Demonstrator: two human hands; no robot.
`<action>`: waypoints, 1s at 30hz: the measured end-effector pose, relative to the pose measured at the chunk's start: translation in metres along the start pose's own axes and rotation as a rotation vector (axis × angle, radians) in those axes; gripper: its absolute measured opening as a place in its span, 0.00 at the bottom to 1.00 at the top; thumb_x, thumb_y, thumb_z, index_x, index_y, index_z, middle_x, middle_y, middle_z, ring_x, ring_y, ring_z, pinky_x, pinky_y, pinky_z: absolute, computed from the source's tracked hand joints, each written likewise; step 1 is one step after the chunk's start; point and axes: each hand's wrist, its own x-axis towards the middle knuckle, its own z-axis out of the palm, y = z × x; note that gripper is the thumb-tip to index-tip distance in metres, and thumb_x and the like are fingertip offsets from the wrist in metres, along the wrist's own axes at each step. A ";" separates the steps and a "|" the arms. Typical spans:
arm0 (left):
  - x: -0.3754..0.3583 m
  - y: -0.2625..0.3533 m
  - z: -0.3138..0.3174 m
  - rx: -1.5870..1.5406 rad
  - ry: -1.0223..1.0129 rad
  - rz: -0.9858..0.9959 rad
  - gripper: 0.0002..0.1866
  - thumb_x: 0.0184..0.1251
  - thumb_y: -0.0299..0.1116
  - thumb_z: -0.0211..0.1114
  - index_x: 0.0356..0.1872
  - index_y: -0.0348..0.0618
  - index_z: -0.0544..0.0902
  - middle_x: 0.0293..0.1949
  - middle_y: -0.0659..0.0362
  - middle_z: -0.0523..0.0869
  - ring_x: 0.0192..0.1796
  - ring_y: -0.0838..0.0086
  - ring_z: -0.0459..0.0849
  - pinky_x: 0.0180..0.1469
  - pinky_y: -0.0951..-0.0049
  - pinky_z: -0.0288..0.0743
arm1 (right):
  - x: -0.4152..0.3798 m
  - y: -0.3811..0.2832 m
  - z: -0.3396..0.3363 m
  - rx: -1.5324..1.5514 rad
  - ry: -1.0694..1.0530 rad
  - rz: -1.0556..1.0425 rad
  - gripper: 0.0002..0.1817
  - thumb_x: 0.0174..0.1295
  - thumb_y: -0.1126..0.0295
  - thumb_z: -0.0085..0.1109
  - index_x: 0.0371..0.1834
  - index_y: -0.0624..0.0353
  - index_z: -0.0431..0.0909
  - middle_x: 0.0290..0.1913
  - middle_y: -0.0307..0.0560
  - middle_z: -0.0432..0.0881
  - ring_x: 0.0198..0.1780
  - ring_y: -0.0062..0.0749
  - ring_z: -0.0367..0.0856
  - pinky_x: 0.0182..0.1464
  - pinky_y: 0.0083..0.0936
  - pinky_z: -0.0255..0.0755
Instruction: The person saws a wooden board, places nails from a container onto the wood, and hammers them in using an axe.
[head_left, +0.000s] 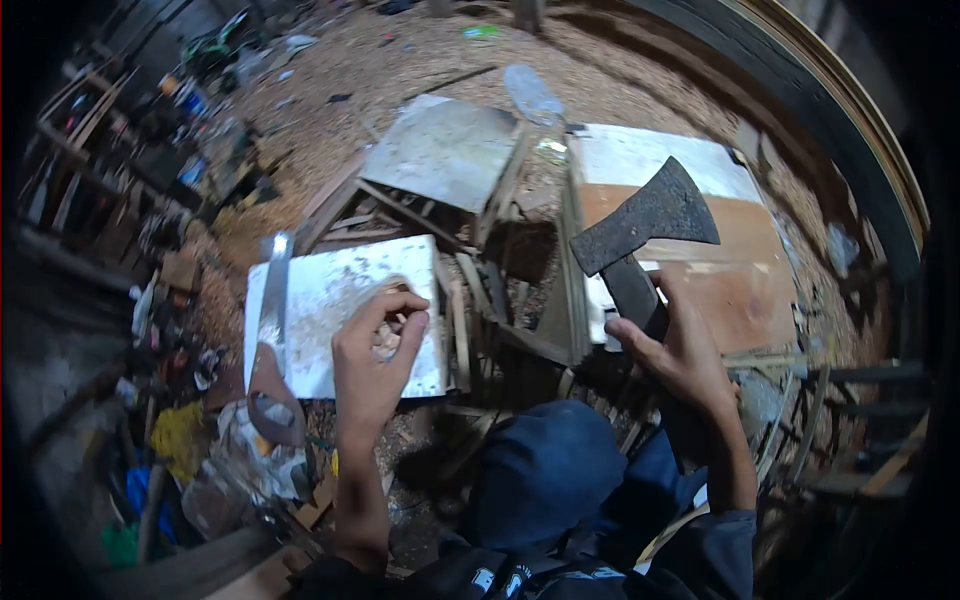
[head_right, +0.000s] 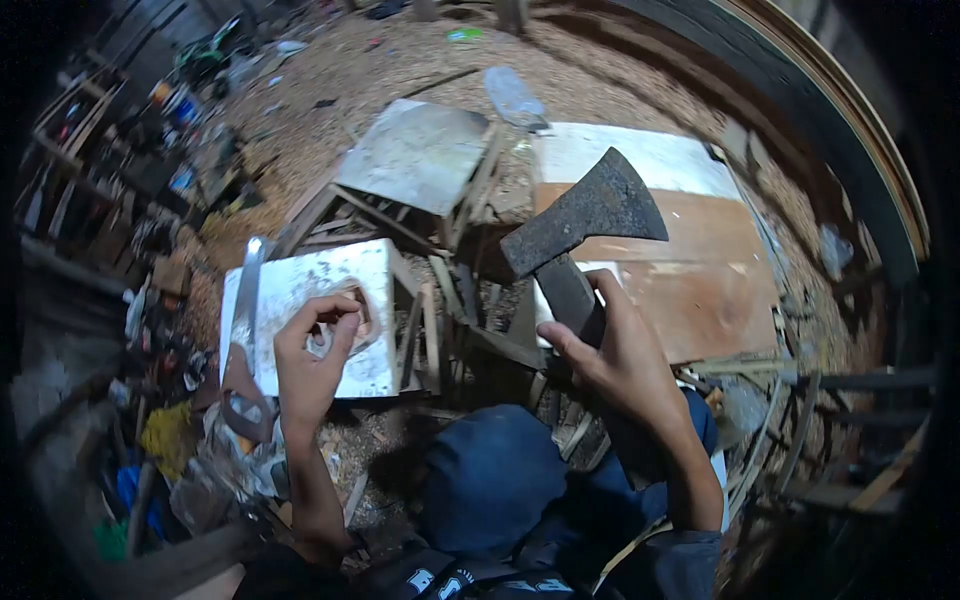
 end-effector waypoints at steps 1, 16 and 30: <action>-0.003 -0.008 -0.012 0.055 0.045 -0.026 0.06 0.64 0.25 0.67 0.41 0.37 0.85 0.36 0.58 0.87 0.33 0.77 0.80 0.39 0.75 0.72 | 0.004 -0.019 0.006 0.049 -0.063 0.066 0.29 0.58 0.61 0.74 0.55 0.66 0.70 0.33 0.56 0.83 0.30 0.38 0.84 0.34 0.34 0.75; 0.001 -0.093 -0.011 0.821 0.058 -0.017 0.07 0.54 0.38 0.74 0.29 0.47 0.91 0.59 0.49 0.80 0.67 0.52 0.70 0.65 0.54 0.63 | 0.031 -0.039 0.100 0.015 -0.277 -0.190 0.32 0.58 0.58 0.73 0.56 0.69 0.69 0.36 0.70 0.82 0.37 0.56 0.86 0.39 0.41 0.76; 0.015 -0.097 0.004 0.961 0.037 0.098 0.06 0.49 0.33 0.68 0.27 0.43 0.88 0.55 0.49 0.81 0.64 0.51 0.72 0.63 0.52 0.65 | 0.005 0.017 0.060 0.068 -0.147 -0.225 0.32 0.61 0.58 0.69 0.56 0.70 0.64 0.36 0.74 0.81 0.41 0.68 0.83 0.41 0.49 0.76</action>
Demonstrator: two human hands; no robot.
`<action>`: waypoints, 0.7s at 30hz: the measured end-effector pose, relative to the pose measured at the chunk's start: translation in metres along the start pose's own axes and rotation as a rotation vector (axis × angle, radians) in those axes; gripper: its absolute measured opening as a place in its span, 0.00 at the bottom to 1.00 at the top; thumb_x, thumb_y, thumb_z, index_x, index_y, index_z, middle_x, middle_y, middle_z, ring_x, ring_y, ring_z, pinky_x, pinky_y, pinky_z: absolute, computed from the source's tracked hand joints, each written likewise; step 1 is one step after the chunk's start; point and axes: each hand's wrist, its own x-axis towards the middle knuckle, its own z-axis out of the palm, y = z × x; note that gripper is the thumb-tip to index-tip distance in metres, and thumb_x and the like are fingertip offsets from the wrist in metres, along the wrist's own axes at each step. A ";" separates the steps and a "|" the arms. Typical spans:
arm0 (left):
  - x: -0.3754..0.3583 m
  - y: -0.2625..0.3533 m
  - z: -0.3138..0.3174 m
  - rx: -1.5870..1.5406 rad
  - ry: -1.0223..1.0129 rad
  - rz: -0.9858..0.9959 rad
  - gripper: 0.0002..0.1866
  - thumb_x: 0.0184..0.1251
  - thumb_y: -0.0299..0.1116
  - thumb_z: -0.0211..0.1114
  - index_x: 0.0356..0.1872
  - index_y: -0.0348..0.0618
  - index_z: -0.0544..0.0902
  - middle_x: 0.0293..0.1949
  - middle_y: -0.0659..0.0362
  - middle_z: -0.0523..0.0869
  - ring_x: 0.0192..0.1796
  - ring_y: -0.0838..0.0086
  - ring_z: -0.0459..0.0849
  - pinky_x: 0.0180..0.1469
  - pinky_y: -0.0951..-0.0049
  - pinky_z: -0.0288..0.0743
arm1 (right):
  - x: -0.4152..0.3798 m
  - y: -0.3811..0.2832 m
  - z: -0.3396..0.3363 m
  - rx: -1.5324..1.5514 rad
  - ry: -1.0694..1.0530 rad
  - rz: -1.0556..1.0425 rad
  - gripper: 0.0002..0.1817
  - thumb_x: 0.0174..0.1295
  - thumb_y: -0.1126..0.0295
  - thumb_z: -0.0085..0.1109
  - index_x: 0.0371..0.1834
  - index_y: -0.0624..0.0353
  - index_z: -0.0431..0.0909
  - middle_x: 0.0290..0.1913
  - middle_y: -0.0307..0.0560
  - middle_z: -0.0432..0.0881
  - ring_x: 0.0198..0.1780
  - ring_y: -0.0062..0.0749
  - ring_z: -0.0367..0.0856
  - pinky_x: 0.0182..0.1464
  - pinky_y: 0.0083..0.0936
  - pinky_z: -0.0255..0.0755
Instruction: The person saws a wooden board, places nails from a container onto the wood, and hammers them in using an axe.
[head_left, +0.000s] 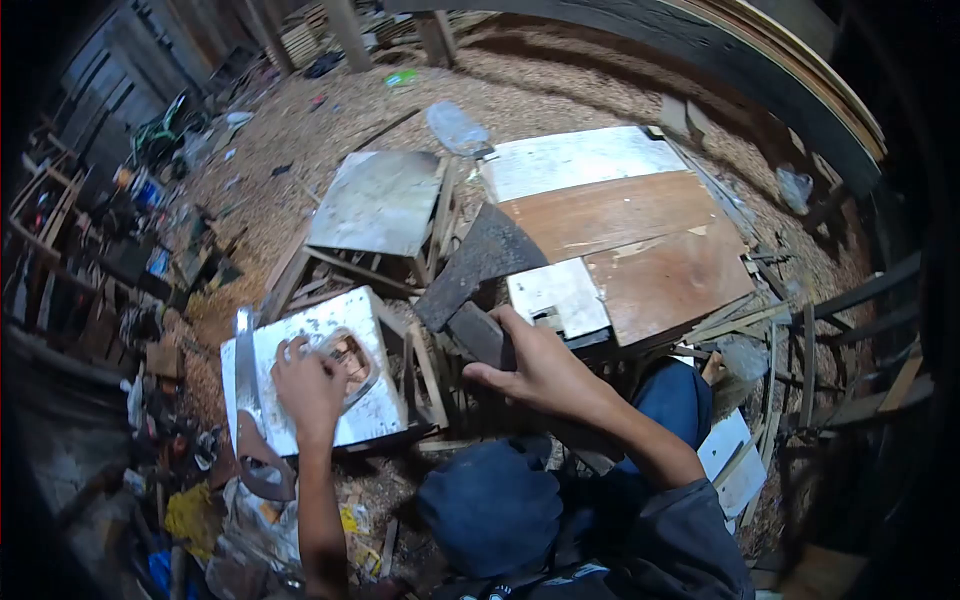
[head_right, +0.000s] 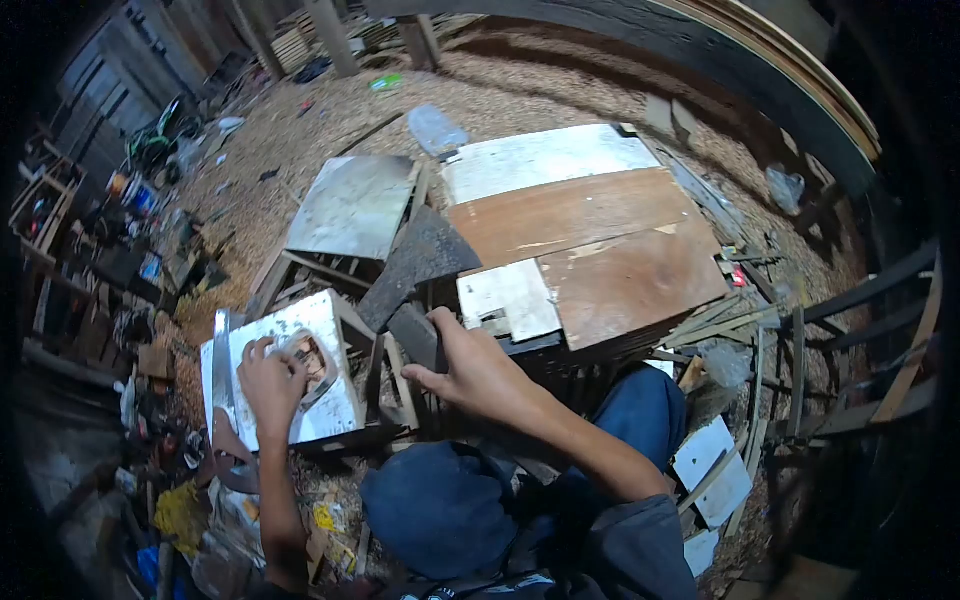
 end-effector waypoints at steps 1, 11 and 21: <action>0.002 0.000 -0.007 -0.033 0.015 -0.018 0.06 0.49 0.33 0.68 0.27 0.42 0.88 0.54 0.49 0.82 0.63 0.50 0.73 0.63 0.52 0.65 | -0.005 0.000 -0.004 -0.017 0.021 -0.003 0.32 0.62 0.58 0.69 0.56 0.71 0.65 0.36 0.74 0.81 0.41 0.68 0.83 0.42 0.49 0.77; 0.025 0.117 -0.057 -0.929 -0.097 0.142 0.07 0.65 0.23 0.65 0.42 0.35 0.79 0.33 0.60 0.84 0.37 0.78 0.81 0.43 0.75 0.74 | -0.048 0.010 -0.060 0.049 0.161 0.119 0.31 0.64 0.58 0.66 0.58 0.72 0.64 0.41 0.77 0.80 0.44 0.67 0.82 0.47 0.46 0.75; 0.037 0.234 -0.046 -1.238 -0.377 0.270 0.09 0.65 0.28 0.68 0.43 0.35 0.87 0.36 0.59 0.90 0.38 0.80 0.84 0.45 0.76 0.76 | -0.114 0.041 -0.133 -0.060 0.578 0.239 0.31 0.61 0.59 0.70 0.58 0.67 0.68 0.44 0.67 0.83 0.47 0.58 0.85 0.47 0.42 0.78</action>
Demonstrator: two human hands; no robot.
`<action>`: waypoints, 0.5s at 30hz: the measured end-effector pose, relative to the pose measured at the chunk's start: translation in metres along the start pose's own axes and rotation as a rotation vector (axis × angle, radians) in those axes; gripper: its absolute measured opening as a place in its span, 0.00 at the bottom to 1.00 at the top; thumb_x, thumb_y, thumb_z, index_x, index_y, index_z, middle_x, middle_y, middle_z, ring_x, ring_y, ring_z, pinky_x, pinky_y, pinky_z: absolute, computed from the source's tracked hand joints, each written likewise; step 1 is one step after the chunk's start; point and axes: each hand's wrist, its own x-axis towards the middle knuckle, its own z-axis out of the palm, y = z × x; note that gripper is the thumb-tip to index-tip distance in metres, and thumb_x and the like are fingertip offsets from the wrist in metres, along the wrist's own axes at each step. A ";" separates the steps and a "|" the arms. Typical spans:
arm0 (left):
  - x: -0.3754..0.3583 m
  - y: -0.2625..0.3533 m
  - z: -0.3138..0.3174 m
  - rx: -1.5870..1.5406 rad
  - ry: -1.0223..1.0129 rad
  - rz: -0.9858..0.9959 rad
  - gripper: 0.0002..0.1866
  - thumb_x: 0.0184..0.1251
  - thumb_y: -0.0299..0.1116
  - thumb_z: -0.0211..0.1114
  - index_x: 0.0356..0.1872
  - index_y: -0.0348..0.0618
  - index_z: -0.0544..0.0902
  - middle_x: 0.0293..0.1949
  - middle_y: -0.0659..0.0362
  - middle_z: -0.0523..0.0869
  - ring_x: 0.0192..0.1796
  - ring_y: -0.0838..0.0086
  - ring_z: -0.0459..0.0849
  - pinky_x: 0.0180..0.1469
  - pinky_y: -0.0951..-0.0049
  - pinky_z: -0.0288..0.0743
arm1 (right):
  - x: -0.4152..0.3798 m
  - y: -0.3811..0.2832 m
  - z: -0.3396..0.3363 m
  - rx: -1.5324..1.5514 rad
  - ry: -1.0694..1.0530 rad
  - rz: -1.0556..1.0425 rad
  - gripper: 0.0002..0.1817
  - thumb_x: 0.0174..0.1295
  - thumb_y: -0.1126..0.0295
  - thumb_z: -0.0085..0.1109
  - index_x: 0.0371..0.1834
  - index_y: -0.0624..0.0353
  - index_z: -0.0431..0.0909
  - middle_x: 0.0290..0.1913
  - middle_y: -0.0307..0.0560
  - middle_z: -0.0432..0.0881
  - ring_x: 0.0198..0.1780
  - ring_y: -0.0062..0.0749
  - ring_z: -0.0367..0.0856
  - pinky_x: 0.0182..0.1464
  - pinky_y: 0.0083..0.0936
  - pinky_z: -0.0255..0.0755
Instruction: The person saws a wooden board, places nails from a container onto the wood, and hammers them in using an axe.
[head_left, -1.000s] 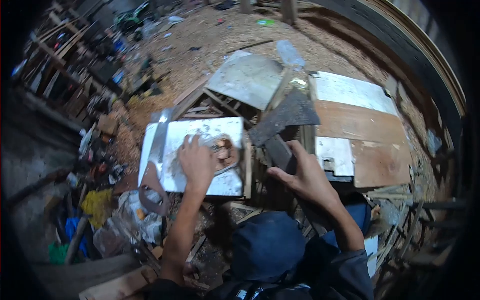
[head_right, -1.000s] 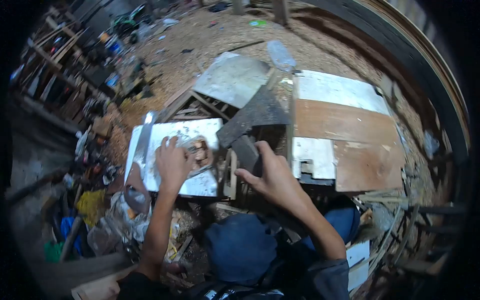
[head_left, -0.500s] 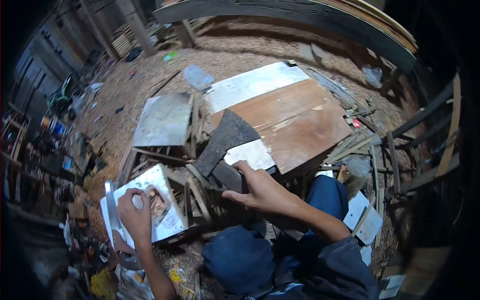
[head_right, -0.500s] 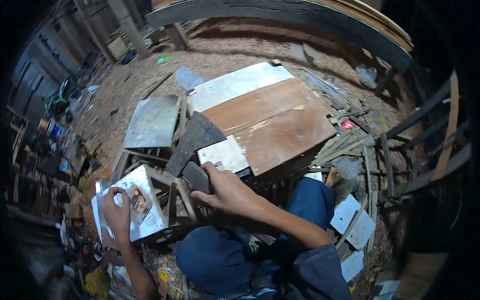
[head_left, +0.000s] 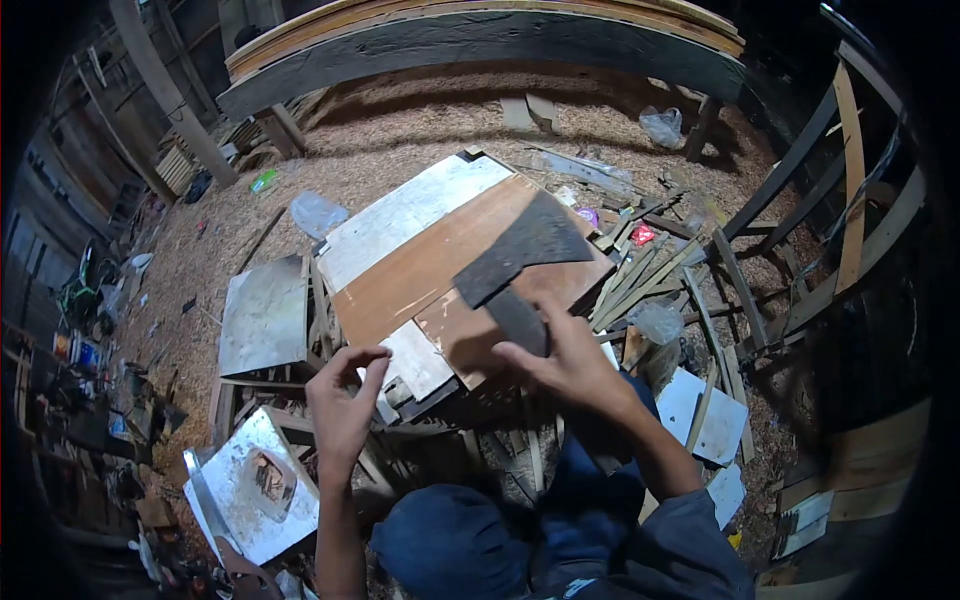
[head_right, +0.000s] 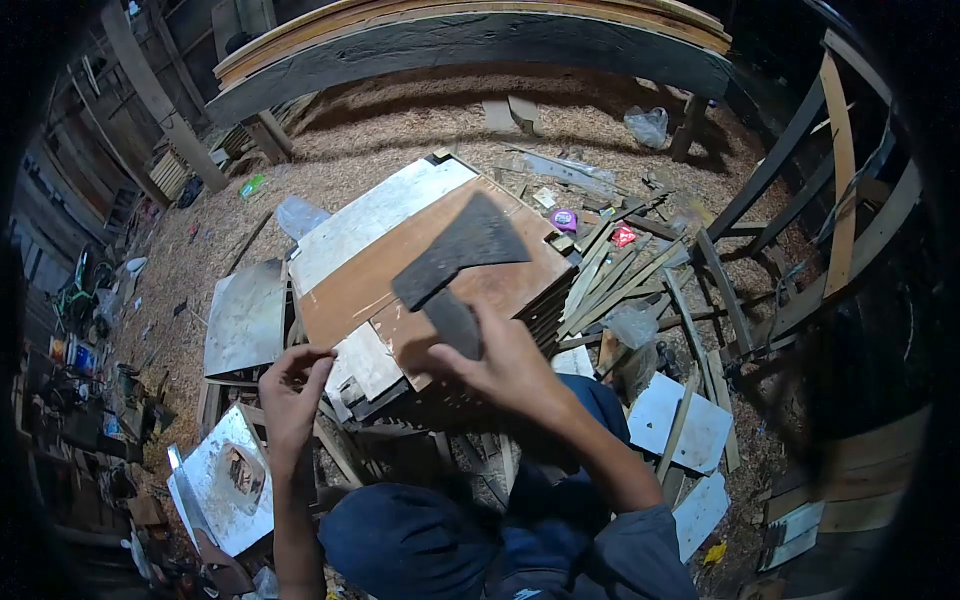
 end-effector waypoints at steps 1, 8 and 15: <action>0.007 0.007 0.009 -0.008 -0.010 0.004 0.09 0.65 0.29 0.68 0.43 0.35 0.87 0.36 0.58 0.90 0.38 0.80 0.84 0.44 0.76 0.76 | 0.001 0.011 -0.007 -0.020 0.107 -0.101 0.31 0.61 0.58 0.70 0.58 0.66 0.69 0.42 0.66 0.83 0.45 0.58 0.86 0.45 0.41 0.79; 0.119 0.007 0.098 -0.062 -0.114 0.166 0.11 0.68 0.31 0.68 0.43 0.32 0.86 0.34 0.58 0.89 0.37 0.79 0.86 0.41 0.77 0.79 | 0.045 0.030 -0.064 -0.257 0.405 -0.085 0.31 0.62 0.57 0.69 0.57 0.70 0.68 0.40 0.68 0.85 0.42 0.57 0.87 0.45 0.41 0.80; 0.218 -0.020 0.203 -0.175 -0.188 0.148 0.10 0.70 0.29 0.65 0.43 0.31 0.86 0.35 0.55 0.89 0.35 0.77 0.87 0.36 0.73 0.87 | 0.114 0.080 -0.068 -0.044 0.419 0.149 0.29 0.66 0.56 0.66 0.57 0.68 0.68 0.28 0.52 0.84 0.21 0.32 0.83 0.23 0.31 0.75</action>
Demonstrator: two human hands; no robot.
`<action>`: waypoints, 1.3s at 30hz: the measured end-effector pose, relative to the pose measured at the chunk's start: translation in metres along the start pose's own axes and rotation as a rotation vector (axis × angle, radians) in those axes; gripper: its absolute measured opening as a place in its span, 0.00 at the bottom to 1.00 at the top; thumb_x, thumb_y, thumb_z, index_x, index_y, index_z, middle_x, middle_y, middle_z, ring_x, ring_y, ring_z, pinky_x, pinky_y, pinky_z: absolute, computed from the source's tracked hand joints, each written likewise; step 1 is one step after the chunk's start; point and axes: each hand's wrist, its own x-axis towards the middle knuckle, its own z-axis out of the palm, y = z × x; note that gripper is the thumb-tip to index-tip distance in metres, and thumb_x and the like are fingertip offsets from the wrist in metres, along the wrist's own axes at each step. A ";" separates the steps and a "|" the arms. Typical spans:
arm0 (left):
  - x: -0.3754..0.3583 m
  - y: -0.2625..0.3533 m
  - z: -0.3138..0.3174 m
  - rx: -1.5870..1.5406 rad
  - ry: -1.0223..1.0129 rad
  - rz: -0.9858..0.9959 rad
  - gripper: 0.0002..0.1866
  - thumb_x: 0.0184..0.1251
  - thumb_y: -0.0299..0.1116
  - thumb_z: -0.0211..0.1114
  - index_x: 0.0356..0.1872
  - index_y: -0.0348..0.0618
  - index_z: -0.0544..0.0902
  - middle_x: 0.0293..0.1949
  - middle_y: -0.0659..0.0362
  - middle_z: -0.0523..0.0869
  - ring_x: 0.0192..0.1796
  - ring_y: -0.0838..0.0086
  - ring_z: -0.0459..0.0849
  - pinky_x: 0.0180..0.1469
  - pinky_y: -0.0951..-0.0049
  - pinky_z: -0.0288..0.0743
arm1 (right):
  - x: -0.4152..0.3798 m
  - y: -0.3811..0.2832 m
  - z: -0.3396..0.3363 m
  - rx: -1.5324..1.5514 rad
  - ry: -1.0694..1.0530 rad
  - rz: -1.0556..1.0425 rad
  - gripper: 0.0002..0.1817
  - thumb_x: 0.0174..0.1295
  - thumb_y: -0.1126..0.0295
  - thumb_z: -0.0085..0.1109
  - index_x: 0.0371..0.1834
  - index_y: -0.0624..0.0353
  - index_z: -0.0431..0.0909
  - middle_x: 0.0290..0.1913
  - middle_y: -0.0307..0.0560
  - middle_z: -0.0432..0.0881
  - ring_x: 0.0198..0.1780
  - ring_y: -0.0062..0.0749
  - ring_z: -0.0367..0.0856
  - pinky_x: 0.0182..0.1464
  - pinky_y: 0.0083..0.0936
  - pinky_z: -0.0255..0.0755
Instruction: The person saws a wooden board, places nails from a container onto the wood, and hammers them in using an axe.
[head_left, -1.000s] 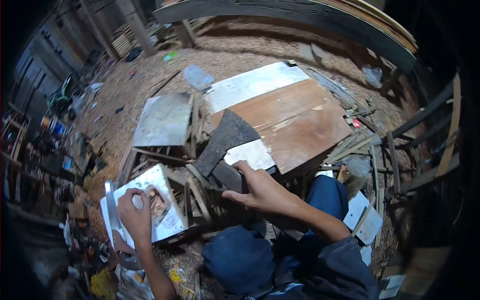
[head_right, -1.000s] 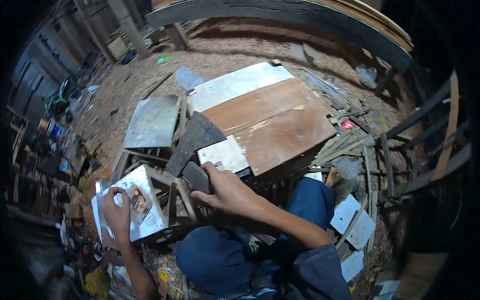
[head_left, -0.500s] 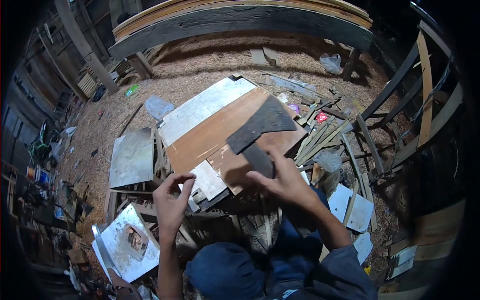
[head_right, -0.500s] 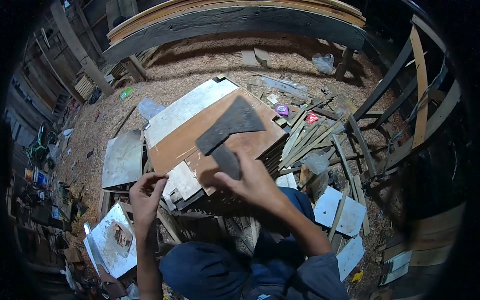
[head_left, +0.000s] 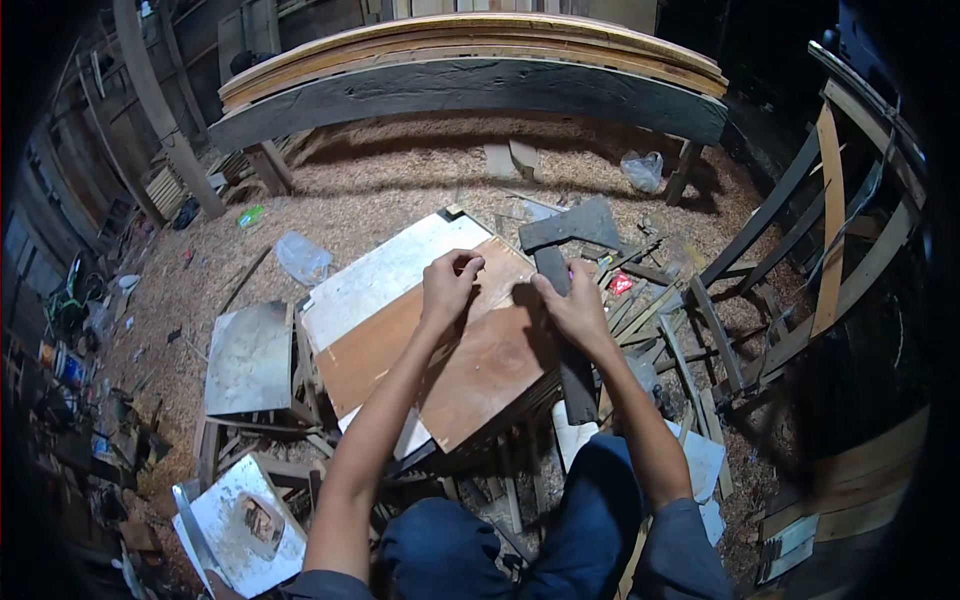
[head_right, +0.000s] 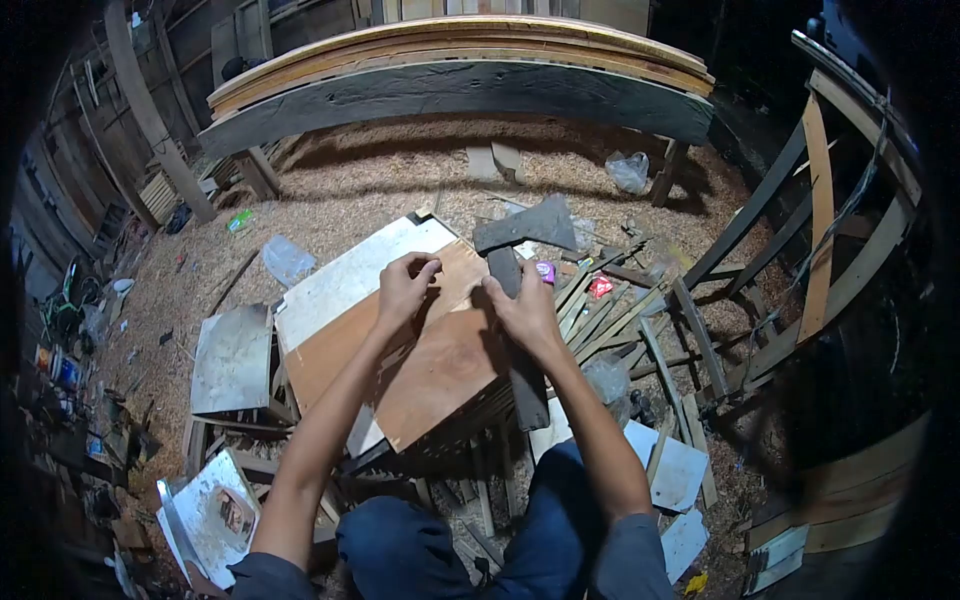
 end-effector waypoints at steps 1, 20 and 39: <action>0.011 -0.003 0.006 -0.010 0.025 0.008 0.10 0.70 0.29 0.65 0.42 0.31 0.86 0.35 0.55 0.89 0.35 0.76 0.87 0.36 0.73 0.87 | 0.000 -0.003 -0.001 -0.004 0.012 0.029 0.28 0.65 0.57 0.65 0.56 0.69 0.68 0.28 0.54 0.84 0.22 0.35 0.84 0.24 0.32 0.76; 0.050 -0.026 0.028 0.046 0.157 0.018 0.09 0.70 0.28 0.63 0.43 0.32 0.84 0.33 0.53 0.90 0.36 0.74 0.89 0.42 0.74 0.82 | -0.004 0.011 0.005 0.343 -0.022 0.230 0.16 0.70 0.66 0.59 0.49 0.65 0.64 0.21 0.43 0.79 0.18 0.26 0.80 0.19 0.26 0.74; 0.046 -0.021 0.032 0.191 0.158 0.023 0.09 0.67 0.31 0.67 0.41 0.35 0.87 0.33 0.48 0.90 0.35 0.68 0.90 0.41 0.71 0.82 | -0.002 0.008 0.003 0.342 -0.035 0.244 0.16 0.69 0.67 0.59 0.48 0.65 0.65 0.22 0.43 0.80 0.17 0.25 0.79 0.19 0.26 0.74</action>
